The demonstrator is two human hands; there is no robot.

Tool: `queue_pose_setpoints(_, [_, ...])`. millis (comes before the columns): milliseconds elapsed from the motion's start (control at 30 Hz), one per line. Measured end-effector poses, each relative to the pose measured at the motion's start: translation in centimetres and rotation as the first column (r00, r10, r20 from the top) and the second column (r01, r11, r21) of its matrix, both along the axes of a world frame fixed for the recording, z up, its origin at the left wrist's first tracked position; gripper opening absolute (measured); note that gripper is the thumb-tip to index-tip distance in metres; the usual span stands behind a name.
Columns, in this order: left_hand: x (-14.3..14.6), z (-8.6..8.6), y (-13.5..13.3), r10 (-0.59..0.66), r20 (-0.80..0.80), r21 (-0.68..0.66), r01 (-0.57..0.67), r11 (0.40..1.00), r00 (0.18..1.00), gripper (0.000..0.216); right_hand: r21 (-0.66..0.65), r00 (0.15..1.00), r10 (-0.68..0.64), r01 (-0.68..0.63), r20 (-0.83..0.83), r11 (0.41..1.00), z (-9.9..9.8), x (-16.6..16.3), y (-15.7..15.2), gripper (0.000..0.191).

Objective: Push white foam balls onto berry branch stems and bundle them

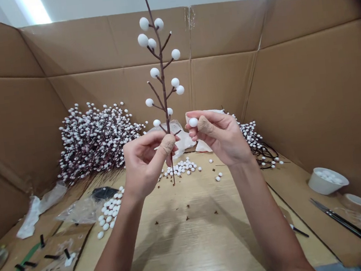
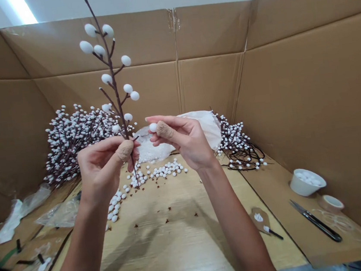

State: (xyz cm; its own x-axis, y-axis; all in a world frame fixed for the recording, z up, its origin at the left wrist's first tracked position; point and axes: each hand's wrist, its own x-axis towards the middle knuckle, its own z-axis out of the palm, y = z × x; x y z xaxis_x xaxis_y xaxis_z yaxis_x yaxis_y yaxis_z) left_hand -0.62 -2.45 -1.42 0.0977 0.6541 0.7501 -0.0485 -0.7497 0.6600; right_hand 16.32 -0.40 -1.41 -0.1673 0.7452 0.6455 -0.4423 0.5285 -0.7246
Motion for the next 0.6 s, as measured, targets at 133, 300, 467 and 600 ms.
queue_pose_setpoints(133, [0.2,-0.1,-0.1,0.052,0.004,0.022,-0.052,0.998,0.999,0.01,0.011,0.999,-0.036,0.036,0.011,0.999,0.1,-0.3,-0.3,0.025])
queue_pose_setpoints(300, [0.7,0.3,-0.9,0.098,-0.023,0.054,-0.096,0.994,0.995,0.013,0.022,1.0,0.003,-0.003,0.001,1.0,0.4,-0.7,-0.9,0.021])
queue_pose_setpoints(467, [1.0,0.6,-1.3,0.146,-0.041,0.063,-0.143,0.988,0.988,0.018,0.015,0.999,-0.03,0.03,0.036,0.999,0.5,-0.7,-1.4,0.022])
queue_pose_setpoints(600, [1.0,0.5,-1.4,0.179,-0.055,0.072,-0.175,0.982,0.982,0.017,0.016,0.997,-0.061,0.06,0.056,0.998,0.4,-0.6,-1.5,0.023])
